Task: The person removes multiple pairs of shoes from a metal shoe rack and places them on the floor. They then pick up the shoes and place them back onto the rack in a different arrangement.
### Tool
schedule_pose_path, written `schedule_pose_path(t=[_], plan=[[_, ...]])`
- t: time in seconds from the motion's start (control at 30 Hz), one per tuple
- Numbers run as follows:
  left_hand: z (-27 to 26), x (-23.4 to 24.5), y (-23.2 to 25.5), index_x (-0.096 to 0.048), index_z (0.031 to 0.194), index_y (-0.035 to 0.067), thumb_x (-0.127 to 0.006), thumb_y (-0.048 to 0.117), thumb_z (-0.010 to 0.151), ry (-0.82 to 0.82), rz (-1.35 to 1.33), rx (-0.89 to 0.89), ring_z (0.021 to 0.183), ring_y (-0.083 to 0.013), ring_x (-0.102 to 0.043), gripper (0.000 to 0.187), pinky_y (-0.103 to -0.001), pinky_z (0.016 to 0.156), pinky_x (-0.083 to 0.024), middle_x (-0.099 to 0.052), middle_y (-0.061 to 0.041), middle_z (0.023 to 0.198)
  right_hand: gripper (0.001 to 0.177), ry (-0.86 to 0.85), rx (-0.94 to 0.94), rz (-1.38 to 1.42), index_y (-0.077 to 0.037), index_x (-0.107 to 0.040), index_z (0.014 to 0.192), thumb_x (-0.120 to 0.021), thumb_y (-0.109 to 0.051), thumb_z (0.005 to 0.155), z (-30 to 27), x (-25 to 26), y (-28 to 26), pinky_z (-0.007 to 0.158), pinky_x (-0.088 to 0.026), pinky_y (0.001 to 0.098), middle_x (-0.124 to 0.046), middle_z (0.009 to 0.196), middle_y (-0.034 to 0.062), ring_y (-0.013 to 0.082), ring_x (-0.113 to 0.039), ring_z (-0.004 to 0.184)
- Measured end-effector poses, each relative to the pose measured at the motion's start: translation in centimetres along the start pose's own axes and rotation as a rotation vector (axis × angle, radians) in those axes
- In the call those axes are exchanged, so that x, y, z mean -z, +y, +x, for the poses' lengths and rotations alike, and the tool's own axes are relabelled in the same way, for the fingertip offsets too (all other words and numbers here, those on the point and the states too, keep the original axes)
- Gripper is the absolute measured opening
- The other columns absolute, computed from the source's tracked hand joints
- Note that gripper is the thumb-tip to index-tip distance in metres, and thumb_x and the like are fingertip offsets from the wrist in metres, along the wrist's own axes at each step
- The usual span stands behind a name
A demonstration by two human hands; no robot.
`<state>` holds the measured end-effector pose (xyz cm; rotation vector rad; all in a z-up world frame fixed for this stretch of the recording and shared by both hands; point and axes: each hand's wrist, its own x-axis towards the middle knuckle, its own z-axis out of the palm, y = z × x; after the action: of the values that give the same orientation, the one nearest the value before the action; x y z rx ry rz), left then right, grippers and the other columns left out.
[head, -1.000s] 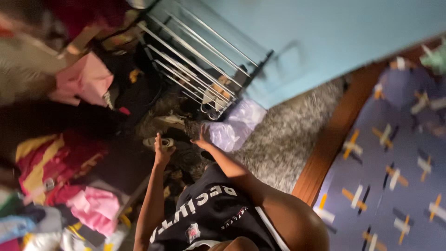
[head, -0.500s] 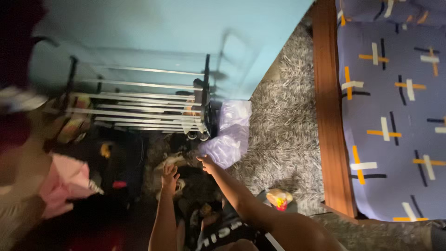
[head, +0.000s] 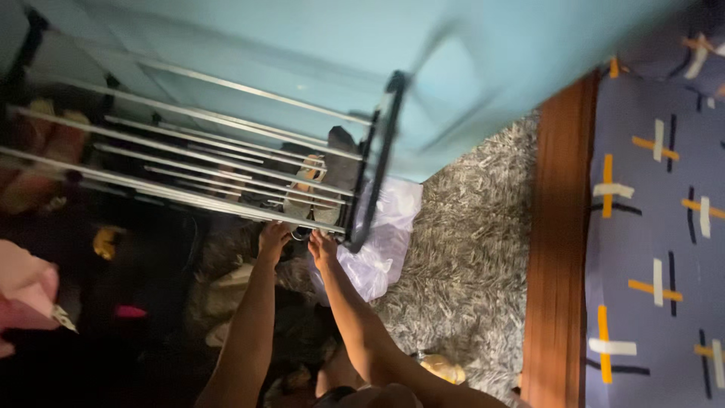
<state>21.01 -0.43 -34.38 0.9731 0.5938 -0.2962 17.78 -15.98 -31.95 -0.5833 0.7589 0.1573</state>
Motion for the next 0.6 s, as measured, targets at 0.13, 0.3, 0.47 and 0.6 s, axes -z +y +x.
schedule_pose_path(t=[0.13,0.3,0.47,0.6], plan=[[3.7,-0.2,-2.1,-0.060,0.121,0.004,-0.071,0.008,0.091,-0.010,0.069,0.041,0.101,-0.0328,-0.069,0.032,-0.046,0.080,-0.061,-0.067,-0.015,0.110,0.027,0.127,-0.034,0.138,-0.009,-0.065,0.118,-0.068,-0.022,0.094,3.0,0.5,0.9,0.075,-0.063,0.0343,-0.077,0.102,0.0099,0.0231,-0.075,0.088],[4.3,0.7,-2.2,-0.061,0.118,0.000,-0.056,0.015,0.096,-0.269,-0.164,0.015,0.099,-0.0353,-0.073,0.027,-0.051,0.071,-0.067,-0.068,-0.020,0.115,0.028,0.094,0.052,0.152,-0.010,-0.062,0.123,-0.071,-0.014,0.098,4.7,2.0,2.7,0.084,-0.062,0.0402,-0.072,0.108,0.0102,0.0237,-0.074,0.093],[2.3,0.2,0.3,-0.056,0.130,0.003,-0.057,-0.011,0.090,-0.006,0.223,0.027,0.102,-0.0289,-0.067,0.043,-0.045,0.082,-0.064,-0.060,-0.015,0.120,0.032,-0.015,-0.021,0.000,-0.017,-0.059,0.128,-0.068,-0.019,0.098,3.3,3.0,2.7,0.083,-0.060,0.0401,-0.074,0.121,0.0061,0.0156,-0.067,0.096],[2.1,-0.2,1.7,-0.056,0.127,-0.001,-0.058,-0.009,0.089,-0.006,0.220,0.038,0.096,-0.0289,-0.071,0.039,-0.043,0.079,-0.064,-0.066,-0.014,0.112,0.036,-0.006,-0.072,-0.040,-0.025,-0.060,0.131,-0.067,-0.028,0.096,3.1,2.6,2.4,0.086,-0.058,0.0373,-0.070,0.130,0.0020,0.0117,-0.067,0.102]])
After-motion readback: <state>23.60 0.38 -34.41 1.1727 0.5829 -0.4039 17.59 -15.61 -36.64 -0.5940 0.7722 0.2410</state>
